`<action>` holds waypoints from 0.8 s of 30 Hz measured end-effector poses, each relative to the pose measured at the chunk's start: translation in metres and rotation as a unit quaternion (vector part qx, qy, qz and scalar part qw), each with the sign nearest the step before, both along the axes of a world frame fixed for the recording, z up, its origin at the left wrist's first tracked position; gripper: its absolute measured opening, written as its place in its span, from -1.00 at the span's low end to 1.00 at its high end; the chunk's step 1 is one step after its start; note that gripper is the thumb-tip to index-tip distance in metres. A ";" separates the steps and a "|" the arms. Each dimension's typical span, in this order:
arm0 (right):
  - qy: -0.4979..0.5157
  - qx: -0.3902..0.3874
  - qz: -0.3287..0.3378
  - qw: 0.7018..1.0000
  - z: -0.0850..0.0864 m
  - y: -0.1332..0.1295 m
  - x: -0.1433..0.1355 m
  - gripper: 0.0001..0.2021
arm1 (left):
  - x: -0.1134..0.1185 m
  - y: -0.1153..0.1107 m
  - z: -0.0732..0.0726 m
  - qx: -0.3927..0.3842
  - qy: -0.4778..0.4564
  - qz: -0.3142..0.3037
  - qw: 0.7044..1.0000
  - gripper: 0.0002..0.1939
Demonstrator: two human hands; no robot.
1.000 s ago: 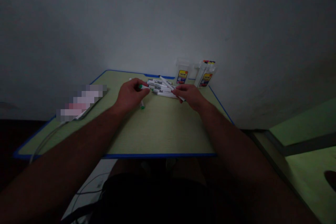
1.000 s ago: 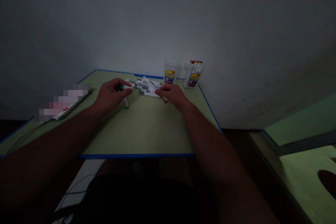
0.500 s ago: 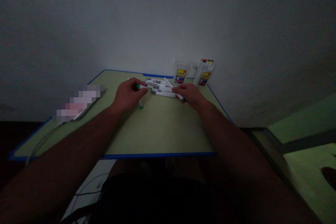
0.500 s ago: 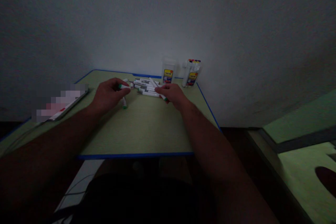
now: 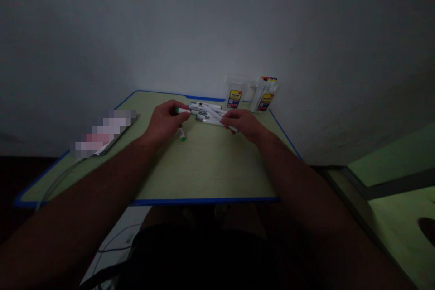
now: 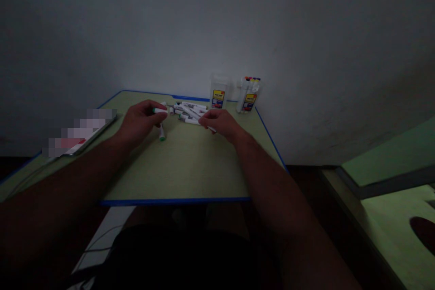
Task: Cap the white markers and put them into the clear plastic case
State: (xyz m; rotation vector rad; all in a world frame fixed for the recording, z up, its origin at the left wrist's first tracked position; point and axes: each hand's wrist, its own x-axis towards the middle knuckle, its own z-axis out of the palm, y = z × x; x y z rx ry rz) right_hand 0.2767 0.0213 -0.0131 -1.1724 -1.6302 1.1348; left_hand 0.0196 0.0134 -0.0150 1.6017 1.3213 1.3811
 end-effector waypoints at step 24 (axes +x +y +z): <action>-0.062 0.009 0.019 0.998 0.001 -0.002 0.000 -0.82 | 0.003 -0.002 0.000 -0.030 -0.067 -0.083 0.994 -0.77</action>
